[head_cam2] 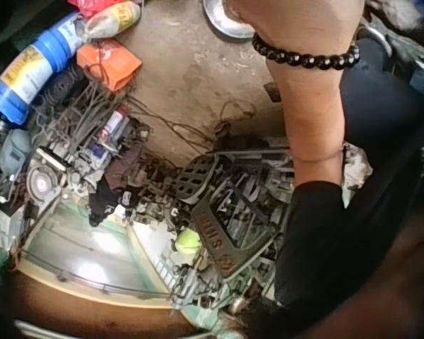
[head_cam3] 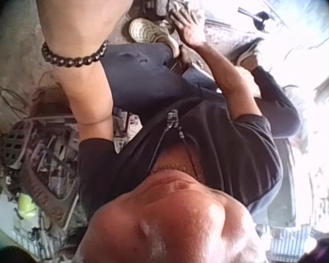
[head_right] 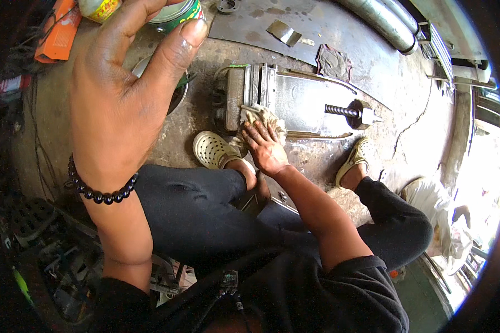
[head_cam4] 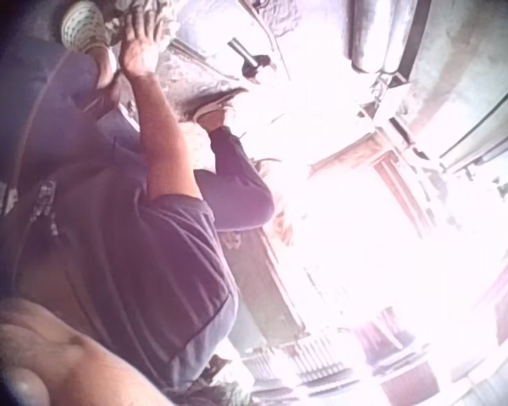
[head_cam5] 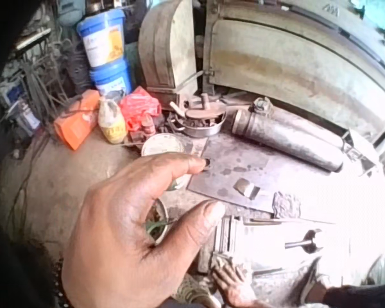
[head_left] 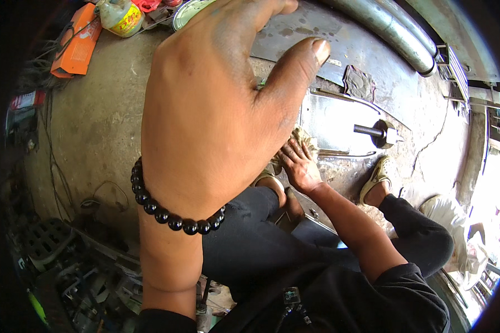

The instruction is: The person scrubs a metal part clamped in a bench vise with a small abrasive block, then wipes the part and the vise jaws with a rag. The person repeats scrubbing and wiping on different sections of the metal part.

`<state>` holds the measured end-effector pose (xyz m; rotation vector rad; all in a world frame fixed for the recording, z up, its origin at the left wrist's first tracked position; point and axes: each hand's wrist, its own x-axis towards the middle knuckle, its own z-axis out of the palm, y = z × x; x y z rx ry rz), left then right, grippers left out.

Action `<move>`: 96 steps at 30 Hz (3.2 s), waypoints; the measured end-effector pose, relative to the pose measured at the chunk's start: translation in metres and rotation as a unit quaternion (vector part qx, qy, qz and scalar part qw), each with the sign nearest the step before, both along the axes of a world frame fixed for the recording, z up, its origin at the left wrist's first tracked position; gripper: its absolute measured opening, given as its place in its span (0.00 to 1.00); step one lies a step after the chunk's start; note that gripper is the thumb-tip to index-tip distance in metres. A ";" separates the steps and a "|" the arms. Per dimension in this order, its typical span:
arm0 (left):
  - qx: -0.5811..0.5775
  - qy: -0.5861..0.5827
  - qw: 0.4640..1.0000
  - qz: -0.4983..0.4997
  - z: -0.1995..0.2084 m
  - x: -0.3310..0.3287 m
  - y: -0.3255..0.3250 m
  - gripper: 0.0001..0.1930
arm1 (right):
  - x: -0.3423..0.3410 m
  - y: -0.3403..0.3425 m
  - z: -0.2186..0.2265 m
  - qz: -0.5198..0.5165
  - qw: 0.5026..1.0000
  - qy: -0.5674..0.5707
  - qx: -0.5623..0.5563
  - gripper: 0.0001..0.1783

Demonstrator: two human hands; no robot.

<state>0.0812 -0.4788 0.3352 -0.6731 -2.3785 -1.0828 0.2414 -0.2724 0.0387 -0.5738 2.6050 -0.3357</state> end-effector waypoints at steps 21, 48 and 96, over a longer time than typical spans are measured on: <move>0.001 0.021 1.000 0.017 -0.005 -0.005 -0.012 0.17 | -0.061 -0.064 0.018 -0.014 0.999 -0.035 -0.002 0.35; -0.023 -0.194 0.972 0.129 0.009 0.007 -0.019 0.18 | -0.190 -0.084 -0.034 -0.186 0.965 0.181 -0.021 0.34; -0.224 -0.167 0.958 -0.057 0.019 0.027 0.081 0.21 | -0.060 0.048 0.005 -0.228 0.969 0.098 -0.025 0.39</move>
